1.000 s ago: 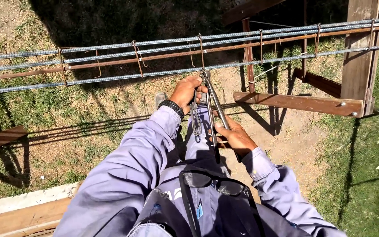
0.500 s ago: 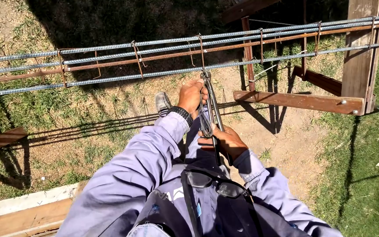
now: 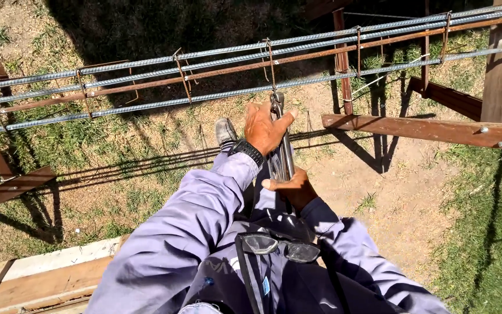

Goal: Tying rebar intersections with wire using pliers on a wooden support frame

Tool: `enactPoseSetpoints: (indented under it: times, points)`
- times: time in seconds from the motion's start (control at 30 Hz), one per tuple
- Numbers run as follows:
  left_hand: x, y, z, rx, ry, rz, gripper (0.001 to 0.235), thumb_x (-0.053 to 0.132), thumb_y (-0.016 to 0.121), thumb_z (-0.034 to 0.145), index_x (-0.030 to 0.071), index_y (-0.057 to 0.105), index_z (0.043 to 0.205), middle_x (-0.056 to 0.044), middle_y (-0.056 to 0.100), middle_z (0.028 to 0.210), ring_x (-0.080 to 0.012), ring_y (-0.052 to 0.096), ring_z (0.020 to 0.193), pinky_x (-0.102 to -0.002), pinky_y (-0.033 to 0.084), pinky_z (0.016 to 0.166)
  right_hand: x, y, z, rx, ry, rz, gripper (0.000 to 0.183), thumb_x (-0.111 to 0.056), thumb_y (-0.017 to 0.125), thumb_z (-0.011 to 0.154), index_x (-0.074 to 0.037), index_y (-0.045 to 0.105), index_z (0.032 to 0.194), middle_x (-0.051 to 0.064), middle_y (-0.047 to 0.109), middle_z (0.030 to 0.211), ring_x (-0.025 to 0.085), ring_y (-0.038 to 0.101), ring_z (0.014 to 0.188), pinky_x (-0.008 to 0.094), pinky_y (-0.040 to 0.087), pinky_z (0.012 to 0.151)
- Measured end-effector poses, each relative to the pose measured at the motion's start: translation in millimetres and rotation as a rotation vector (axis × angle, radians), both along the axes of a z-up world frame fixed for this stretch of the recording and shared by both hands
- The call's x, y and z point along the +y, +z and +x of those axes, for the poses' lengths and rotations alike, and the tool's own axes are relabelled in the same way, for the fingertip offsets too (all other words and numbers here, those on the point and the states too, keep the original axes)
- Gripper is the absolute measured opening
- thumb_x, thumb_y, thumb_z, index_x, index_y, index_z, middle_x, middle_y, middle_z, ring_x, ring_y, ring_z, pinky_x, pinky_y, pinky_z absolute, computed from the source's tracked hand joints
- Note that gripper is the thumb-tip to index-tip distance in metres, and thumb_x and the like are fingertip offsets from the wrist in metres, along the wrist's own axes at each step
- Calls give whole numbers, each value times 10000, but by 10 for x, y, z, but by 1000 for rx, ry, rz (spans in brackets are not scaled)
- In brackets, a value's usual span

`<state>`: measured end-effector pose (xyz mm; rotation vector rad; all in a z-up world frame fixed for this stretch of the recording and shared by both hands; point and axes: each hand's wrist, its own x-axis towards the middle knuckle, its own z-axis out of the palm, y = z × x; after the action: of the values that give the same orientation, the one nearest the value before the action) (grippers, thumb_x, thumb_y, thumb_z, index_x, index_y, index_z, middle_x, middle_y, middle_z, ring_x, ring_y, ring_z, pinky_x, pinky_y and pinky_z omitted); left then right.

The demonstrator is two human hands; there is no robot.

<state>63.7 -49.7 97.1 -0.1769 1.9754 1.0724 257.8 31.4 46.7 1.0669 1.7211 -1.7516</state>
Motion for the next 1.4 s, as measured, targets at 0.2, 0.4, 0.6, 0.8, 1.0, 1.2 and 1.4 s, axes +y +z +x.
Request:
enactPoseSetpoints:
  times: [0.2, 0.4, 0.6, 0.8, 1.0, 1.2, 1.4]
  points:
    - [152, -376, 210, -58, 147, 92, 677, 383, 783, 843, 34, 502, 1350, -255, 519, 1246, -465, 538, 1261, -604, 368, 1121, 73, -1213, 187, 12, 48, 530, 313, -228, 877, 519, -198, 617, 692, 27, 562, 493, 167, 590, 501, 242, 432, 478]
    - [485, -574, 303, -64, 297, -99, 693, 477, 797, 716, 133, 528, 1254, -71, 692, 1126, -339, 649, 1159, -488, 457, 1058, 163, -1045, -38, 10, 123, 475, 292, -121, 713, 746, -103, 642, 1029, 219, 718, 825, 394, 714, 872, 480, 537, 745]
    - [527, -573, 253, -38, 404, -156, 398, 459, 749, 769, 95, 665, 906, -192, 714, 906, -395, 699, 1017, -488, 544, 910, 1, -317, -11, -247, 158, 429, 501, -160, 746, 745, -124, 571, 1214, 155, 698, 855, 352, 696, 828, 506, 560, 937]
    - [327, -164, 191, -533, 732, 587, 322, 280, 853, 782, 49, 629, 786, 17, 477, 513, -109, 552, 421, -261, 521, 444, 92, 248, 143, -160, -270, -526, 389, 10, 791, 725, 56, 624, 1074, 238, 698, 746, 303, 746, 708, 430, 633, 692]
    - [231, -544, 320, -533, 672, 627, 690, 352, 906, 748, 18, 536, 1225, -87, 645, 909, -108, 692, 640, -246, 648, 613, 12, 281, 237, -174, -213, -472, 270, -86, 838, 782, -52, 589, 685, 118, 491, 433, 165, 473, 346, 282, 433, 295]
    - [343, 300, 706, -426, 635, 187, 1161, 321, 940, 668, -125, 238, 1478, -340, 433, 1281, -365, 623, 1125, -441, 563, 946, 26, -792, 828, -472, 946, 721, 449, -216, 390, 958, -75, 582, 1339, 131, 661, 1323, 303, 649, 1214, 546, 459, 1085]
    - [47, 246, 639, -641, 626, 607, 320, 282, 826, 833, 20, 647, 871, 57, 452, 662, -54, 551, 557, -215, 545, 545, 32, 362, 286, -130, -104, 30, 430, -41, 957, 607, -15, 632, 887, 126, 652, 650, 227, 650, 551, 297, 522, 510]
